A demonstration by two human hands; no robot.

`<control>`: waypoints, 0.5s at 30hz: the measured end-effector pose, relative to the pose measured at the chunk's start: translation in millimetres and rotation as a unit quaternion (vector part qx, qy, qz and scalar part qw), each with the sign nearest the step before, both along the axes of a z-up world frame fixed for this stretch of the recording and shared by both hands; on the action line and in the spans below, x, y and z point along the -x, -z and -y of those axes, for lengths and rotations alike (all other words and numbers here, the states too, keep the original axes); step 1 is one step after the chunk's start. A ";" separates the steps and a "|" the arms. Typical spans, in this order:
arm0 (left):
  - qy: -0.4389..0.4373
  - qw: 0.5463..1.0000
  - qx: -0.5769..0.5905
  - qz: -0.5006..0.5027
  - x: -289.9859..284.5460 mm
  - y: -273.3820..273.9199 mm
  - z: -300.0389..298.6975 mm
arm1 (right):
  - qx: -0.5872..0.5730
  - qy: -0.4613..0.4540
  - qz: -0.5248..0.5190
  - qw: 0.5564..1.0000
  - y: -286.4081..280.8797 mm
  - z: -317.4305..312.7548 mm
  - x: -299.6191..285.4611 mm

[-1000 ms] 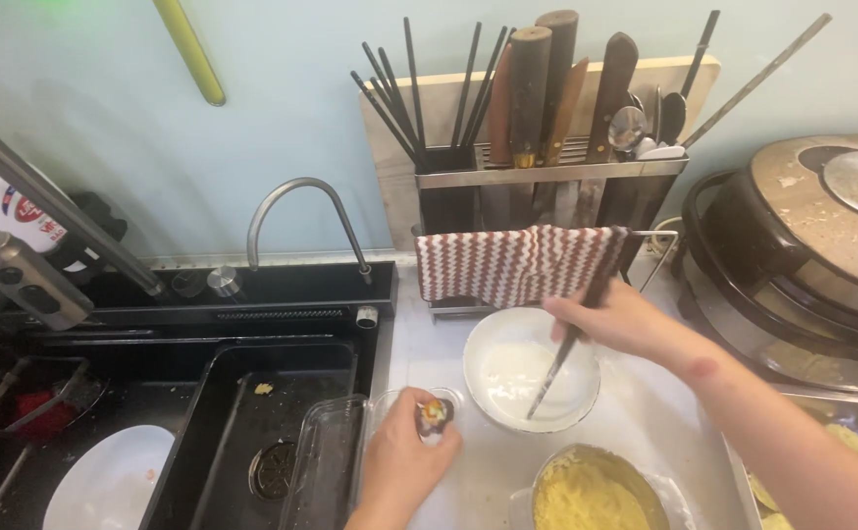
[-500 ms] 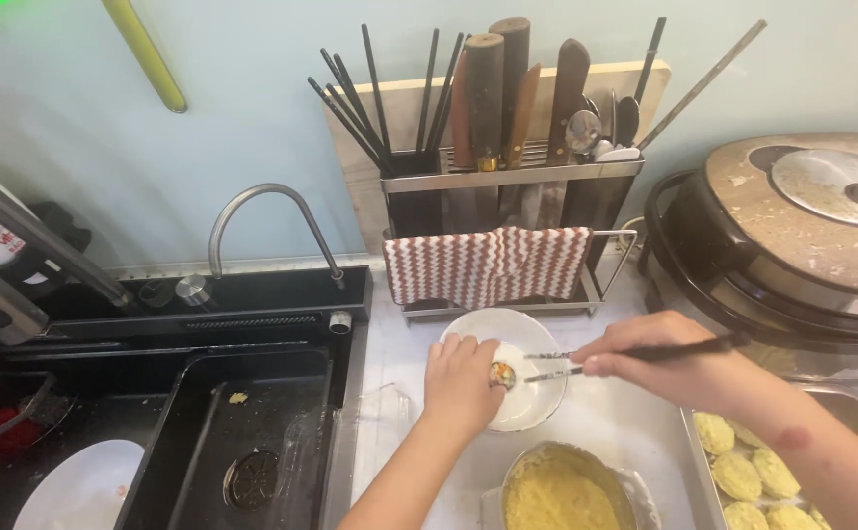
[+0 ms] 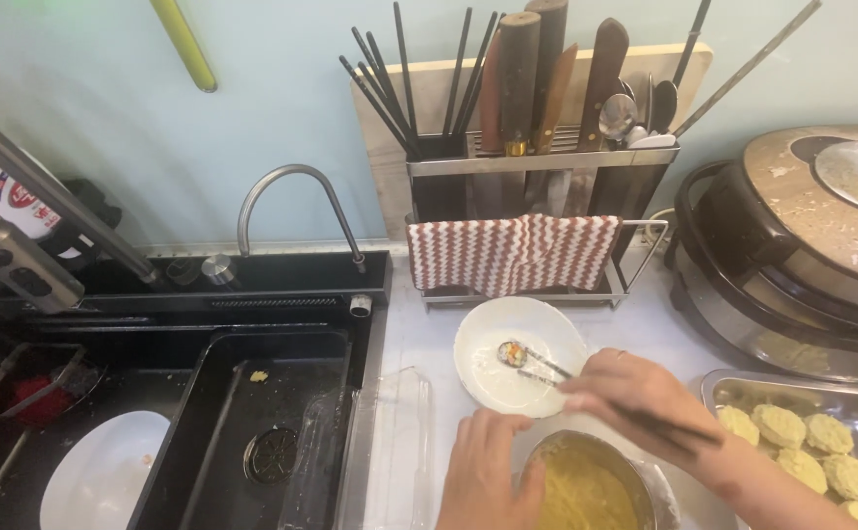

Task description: Shaping food mixture into patties and coating small rolls in batter.

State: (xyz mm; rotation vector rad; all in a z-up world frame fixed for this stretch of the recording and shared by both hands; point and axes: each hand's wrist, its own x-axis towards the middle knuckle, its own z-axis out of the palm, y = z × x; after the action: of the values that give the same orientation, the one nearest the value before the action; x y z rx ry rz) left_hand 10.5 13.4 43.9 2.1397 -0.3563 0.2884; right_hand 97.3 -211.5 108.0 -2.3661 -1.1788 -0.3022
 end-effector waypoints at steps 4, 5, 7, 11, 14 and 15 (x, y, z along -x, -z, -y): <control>-0.014 1.000 -0.003 -0.017 9.7 43.4 8.3 | -0.044 0.293 -0.290 0.910 42.1 17.6 -20.7; -0.026 0.999 -0.001 -0.030 11.6 53.9 9.8 | -0.212 0.315 -0.367 0.849 49.1 23.6 -24.7; -0.035 0.999 0.003 -0.040 13.8 71.2 14.4 | -0.371 0.328 -0.428 0.756 51.4 32.5 -30.5; -0.069 0.980 0.047 -0.179 17.9 67.7 17.1 | -0.420 0.361 -0.505 0.662 31.8 32.7 -28.6; -0.085 0.955 0.065 -0.277 17.3 79.6 17.2 | -0.399 0.361 -0.425 0.728 22.2 34.4 -22.7; -0.088 0.945 0.069 -0.306 16.7 89.8 16.8 | -0.388 0.348 -0.366 0.771 20.4 35.3 -20.9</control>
State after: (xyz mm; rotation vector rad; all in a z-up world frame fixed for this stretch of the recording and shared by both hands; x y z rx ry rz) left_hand -6.2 -3.4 -45.9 2.0040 0.2107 -0.2511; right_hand 118.2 -246.8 87.6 -1.7427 0.2250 -0.0417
